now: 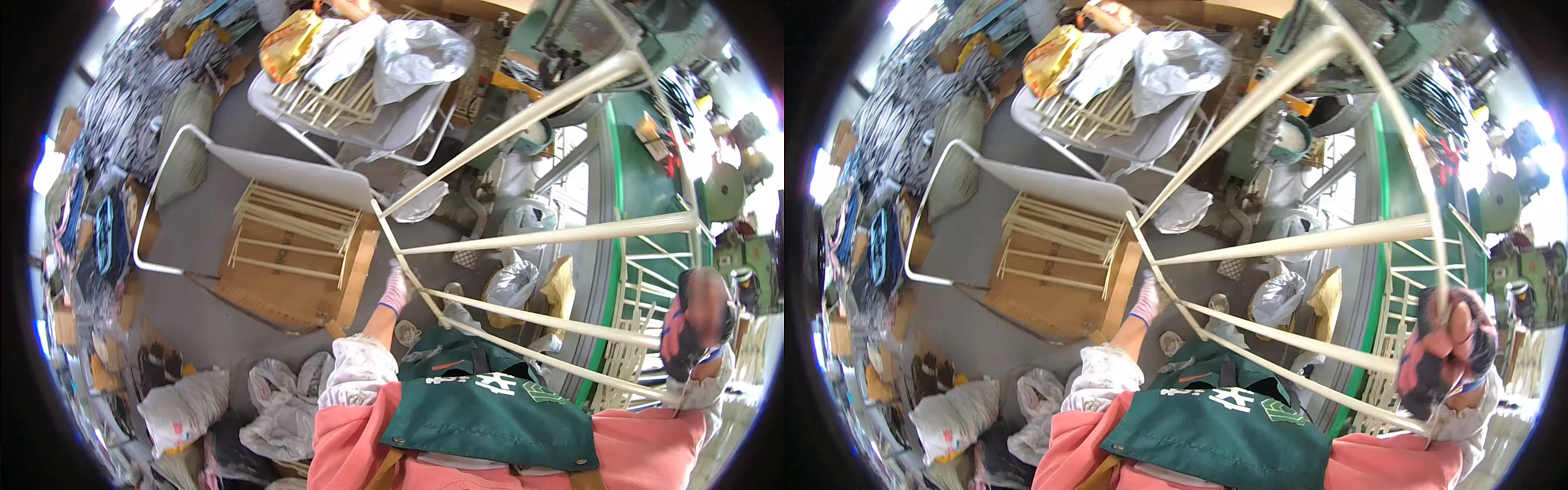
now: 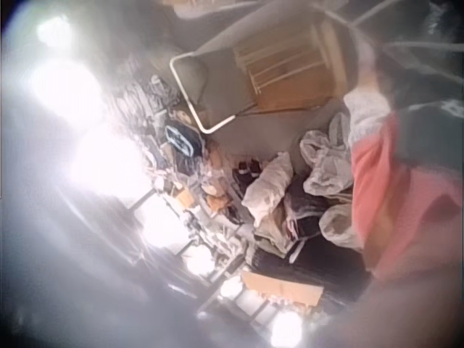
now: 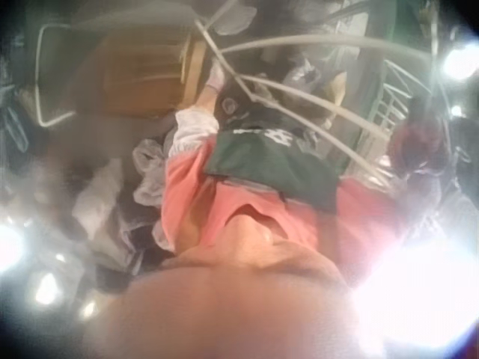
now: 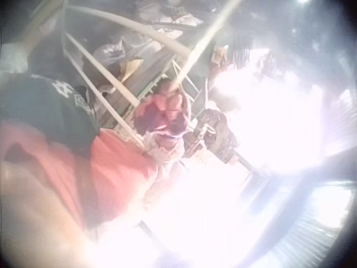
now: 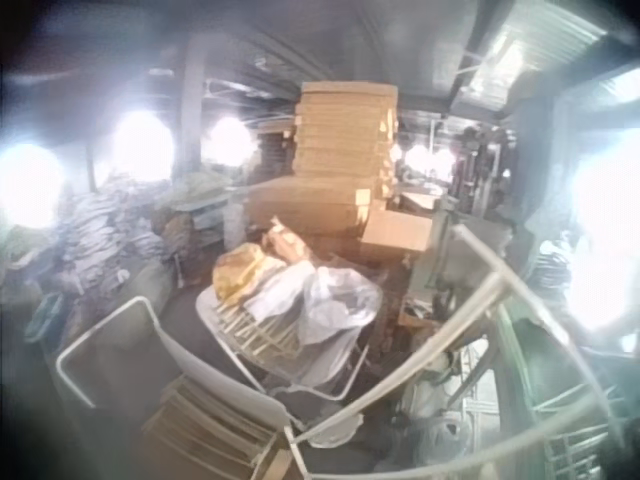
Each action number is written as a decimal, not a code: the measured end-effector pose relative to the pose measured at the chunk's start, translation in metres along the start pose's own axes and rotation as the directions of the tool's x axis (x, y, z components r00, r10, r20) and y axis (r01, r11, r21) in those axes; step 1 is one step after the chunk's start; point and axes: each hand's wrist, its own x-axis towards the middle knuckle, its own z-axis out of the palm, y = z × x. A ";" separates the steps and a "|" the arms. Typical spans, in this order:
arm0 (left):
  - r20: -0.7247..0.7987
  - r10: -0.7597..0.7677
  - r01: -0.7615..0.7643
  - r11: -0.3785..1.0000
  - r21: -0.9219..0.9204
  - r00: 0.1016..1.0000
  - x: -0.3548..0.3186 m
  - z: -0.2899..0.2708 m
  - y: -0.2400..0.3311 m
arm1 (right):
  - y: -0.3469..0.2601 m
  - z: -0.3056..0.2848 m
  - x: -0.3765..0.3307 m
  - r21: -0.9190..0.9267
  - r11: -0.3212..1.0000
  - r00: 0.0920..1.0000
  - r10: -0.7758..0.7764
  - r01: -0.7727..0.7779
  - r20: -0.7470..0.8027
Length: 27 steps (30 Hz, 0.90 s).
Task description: The person repeatedly picks up thin wooden sticks, assembles them into rectangular frames, and places them under a press machine to join the corners. The person then removes the assembled frames and stacks them on a nearby surface.
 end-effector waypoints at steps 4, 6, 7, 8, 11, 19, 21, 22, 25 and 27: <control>0.303 0.219 -0.201 0.975 -0.090 0.927 -0.044 -0.031 0.085 | 0.000 -0.058 -0.031 -0.053 0.992 0.908 -0.127 0.116 -0.398; -0.056 0.359 -0.331 0.903 0.273 0.932 -0.076 -0.052 0.135 | 0.025 -0.093 -0.041 -0.198 0.980 0.869 -0.077 -0.024 -0.488; 0.121 0.273 -0.284 0.955 0.082 0.954 -0.097 -0.065 0.167 | 0.042 -0.111 -0.044 -0.135 0.986 0.876 0.021 -0.098 -0.481; 0.063 0.308 -0.314 0.931 0.185 0.949 -0.114 -0.069 0.192 | 0.065 -0.134 -0.033 0.104 0.988 0.913 0.146 -0.115 -0.382; -0.102 0.342 -0.243 0.820 0.519 0.934 -0.167 -0.089 0.227 | 0.119 -0.170 -0.020 0.326 0.914 0.915 0.326 -0.241 -0.238; -0.123 0.289 -0.207 0.871 0.446 0.949 -0.221 -0.115 0.280 | 0.182 -0.238 0.076 0.293 0.813 0.856 0.515 -0.502 0.039; -0.139 0.251 -0.151 0.854 0.498 0.958 -0.227 -0.113 0.285 | 0.194 -0.248 0.101 0.217 0.822 0.847 0.530 -0.526 0.045; -0.216 0.239 -0.093 0.845 0.527 0.947 -0.229 -0.112 0.286 | 0.200 -0.254 0.114 0.135 0.827 0.836 0.549 -0.546 0.017; -0.257 0.246 -0.053 0.811 0.583 0.935 -0.231 -0.111 0.287 | 0.226 -0.263 0.150 0.057 0.827 0.818 0.562 -0.560 -0.118; -0.320 0.362 -0.083 0.765 0.639 0.876 -0.222 -0.113 0.283 | 0.245 -0.269 0.166 -0.023 0.757 0.732 0.622 -0.653 -0.279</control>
